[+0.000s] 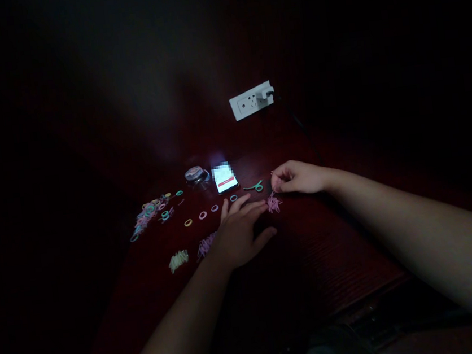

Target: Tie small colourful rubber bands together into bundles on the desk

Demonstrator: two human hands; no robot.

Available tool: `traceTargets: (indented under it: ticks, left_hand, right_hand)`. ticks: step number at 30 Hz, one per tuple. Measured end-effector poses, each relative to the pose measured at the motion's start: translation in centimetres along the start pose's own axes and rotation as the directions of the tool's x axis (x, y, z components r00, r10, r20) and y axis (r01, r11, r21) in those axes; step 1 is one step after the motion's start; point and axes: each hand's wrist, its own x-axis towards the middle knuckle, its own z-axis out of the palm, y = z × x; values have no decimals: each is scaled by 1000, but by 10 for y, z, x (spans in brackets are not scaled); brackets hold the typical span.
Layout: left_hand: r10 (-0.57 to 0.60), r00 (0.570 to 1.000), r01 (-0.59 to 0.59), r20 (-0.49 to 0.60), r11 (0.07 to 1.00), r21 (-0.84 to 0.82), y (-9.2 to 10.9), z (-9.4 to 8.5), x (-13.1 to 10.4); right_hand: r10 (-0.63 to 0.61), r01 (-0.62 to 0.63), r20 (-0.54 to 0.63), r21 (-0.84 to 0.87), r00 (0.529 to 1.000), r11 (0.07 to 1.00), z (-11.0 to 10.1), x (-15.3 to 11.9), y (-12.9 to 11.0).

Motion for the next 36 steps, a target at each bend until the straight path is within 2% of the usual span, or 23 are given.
traceTargets:
  ticks: [8,16,18,20,22,23,24,27,28,29,31,36]
  left_hand:
    - [61,998,-61,-15,998,10,4,-3,1]
    - [47,999,-47,-16,999,7,4,-2,2]
    - [49,999,-49,-12,999,4,4,-2,2]
    - [54,998,-54,-14,999,-3,4,-2,2]
    - [61,998,-61,-20,998,-10,4,-3,1]
    - [62,998,-62,-23,998,-13,4,-3,1]
    - [61,998,-61,-26,998,-16,5,-3,1]
    - [57,998,-58,-31,998,-24,6,-4,1]
    - [60,998,-61,-34,998,-28,7,-4,1]
    - [66,997,-67,-35,997,-33,8,-5,1]
    - [78,996,-79,-36,996,-44,9,-6,2]
    - [97,994,-100,-41,993,-68,9,-7,3]
  right_hand:
    - [-92,97,-58,91,994,991,8,2,-7]
    - [-71,77,-63,99,995,992,9,2,-13]
    - [-71,81,-102,104,992,991,9,2,-13]
    - [-93,111,-195,84,976,990,11,2,-16]
    - [-184,191,-340,-16,922,982,15,0,-22]
    - [-265,241,-406,-109,874,964,18,-2,-26]
    - [-371,296,-466,-228,803,928,21,-5,-32]
    - [-657,388,-491,-544,572,744,29,-14,-51]
    - [-723,407,-464,-610,512,680,32,-17,-56]
    - [-767,415,-432,-658,474,628,34,-20,-61]
    - [-827,433,-367,-720,426,543,37,-25,-68]
    - [-876,456,-292,-765,383,455,41,-29,-75]
